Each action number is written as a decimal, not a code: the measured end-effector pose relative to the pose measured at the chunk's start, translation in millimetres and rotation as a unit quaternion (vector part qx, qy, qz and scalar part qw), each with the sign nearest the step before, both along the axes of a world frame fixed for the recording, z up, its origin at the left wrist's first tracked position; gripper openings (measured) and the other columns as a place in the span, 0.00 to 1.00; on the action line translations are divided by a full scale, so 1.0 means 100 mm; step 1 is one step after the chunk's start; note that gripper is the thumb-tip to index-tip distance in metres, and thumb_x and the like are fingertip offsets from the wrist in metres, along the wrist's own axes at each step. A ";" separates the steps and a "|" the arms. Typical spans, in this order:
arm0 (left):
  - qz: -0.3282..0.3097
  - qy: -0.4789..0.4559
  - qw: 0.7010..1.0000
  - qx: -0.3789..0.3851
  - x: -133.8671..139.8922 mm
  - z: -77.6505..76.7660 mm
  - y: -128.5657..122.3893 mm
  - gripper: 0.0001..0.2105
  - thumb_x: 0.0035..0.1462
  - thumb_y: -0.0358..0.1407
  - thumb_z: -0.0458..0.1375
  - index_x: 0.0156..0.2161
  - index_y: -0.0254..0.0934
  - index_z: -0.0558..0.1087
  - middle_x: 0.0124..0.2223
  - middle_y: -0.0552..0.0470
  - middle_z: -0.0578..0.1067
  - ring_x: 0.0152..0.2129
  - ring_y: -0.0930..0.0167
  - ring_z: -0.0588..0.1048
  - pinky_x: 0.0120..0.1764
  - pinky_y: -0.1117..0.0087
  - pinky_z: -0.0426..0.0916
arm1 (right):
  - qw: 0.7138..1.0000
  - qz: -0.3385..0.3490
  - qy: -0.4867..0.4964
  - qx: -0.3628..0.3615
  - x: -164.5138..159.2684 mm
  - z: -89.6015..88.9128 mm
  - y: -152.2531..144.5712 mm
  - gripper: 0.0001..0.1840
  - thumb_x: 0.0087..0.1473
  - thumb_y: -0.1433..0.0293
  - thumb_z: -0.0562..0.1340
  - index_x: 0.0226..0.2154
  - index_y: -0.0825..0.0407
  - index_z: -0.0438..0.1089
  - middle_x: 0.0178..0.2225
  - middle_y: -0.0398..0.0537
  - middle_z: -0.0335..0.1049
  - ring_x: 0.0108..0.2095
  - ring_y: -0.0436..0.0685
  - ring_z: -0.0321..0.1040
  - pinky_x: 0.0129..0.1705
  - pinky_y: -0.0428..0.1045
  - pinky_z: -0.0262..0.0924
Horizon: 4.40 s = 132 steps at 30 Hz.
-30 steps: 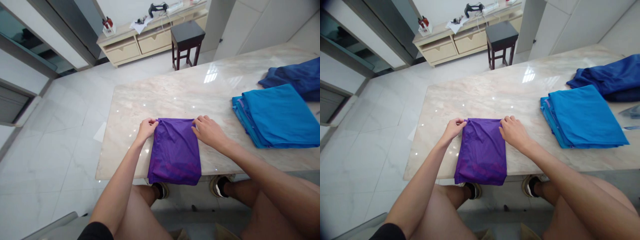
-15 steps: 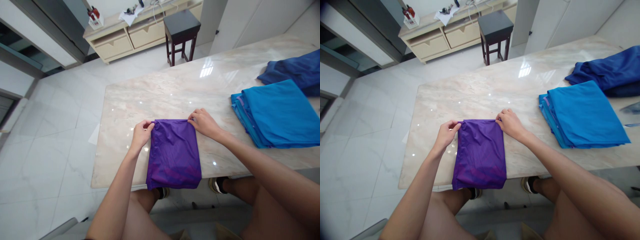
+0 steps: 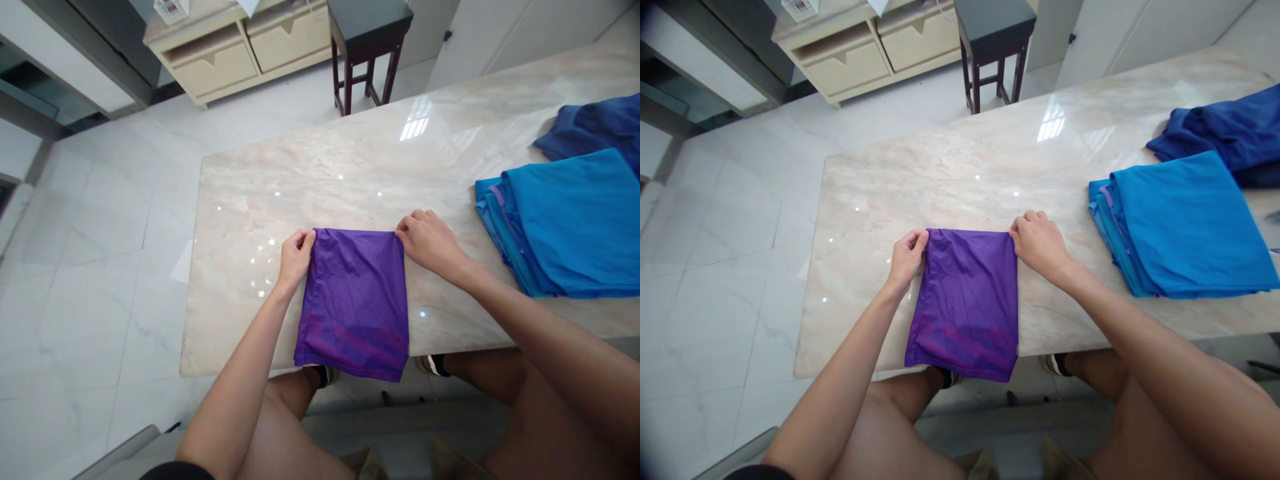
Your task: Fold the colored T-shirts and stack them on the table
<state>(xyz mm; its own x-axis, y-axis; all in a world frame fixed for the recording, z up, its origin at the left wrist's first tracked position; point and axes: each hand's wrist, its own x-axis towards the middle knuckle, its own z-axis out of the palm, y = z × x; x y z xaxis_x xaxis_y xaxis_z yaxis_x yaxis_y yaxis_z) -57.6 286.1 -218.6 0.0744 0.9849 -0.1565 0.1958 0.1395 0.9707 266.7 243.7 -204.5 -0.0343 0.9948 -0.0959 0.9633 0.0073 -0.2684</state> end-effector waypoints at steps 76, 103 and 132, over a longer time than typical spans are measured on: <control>0.045 0.292 0.955 0.010 0.33 0.18 -0.01 0.17 0.77 0.52 0.61 0.38 0.44 0.78 0.37 0.47 0.83 0.37 0.59 0.81 0.44 0.64 0.68 | 0.999 0.014 -0.042 -0.015 0.21 0.02 -0.10 0.23 0.76 0.55 0.56 0.39 0.50 0.80 0.42 0.63 0.78 0.48 0.74 0.72 0.46 0.62 0.66; -0.275 0.462 0.817 0.209 0.50 -0.10 -0.12 0.29 0.82 0.44 0.46 0.82 0.40 0.61 0.85 0.42 0.58 0.83 0.59 0.55 0.83 0.46 0.43 | 0.974 0.209 0.069 0.044 -1.06 0.21 -1.53 0.36 0.77 0.62 0.58 0.79 0.59 0.61 0.81 0.64 0.58 0.81 0.73 0.54 0.80 0.68 0.51; -0.455 0.385 0.798 0.092 0.12 0.72 -1.52 0.05 0.77 0.32 0.63 0.45 0.38 0.80 0.43 0.50 0.83 0.40 0.62 0.79 0.45 0.60 0.69 | 0.929 0.296 0.130 -0.179 0.45 0.51 -0.89 0.15 0.71 0.72 0.60 0.37 0.46 0.82 0.41 0.47 0.84 0.43 0.59 0.80 0.47 0.54 0.69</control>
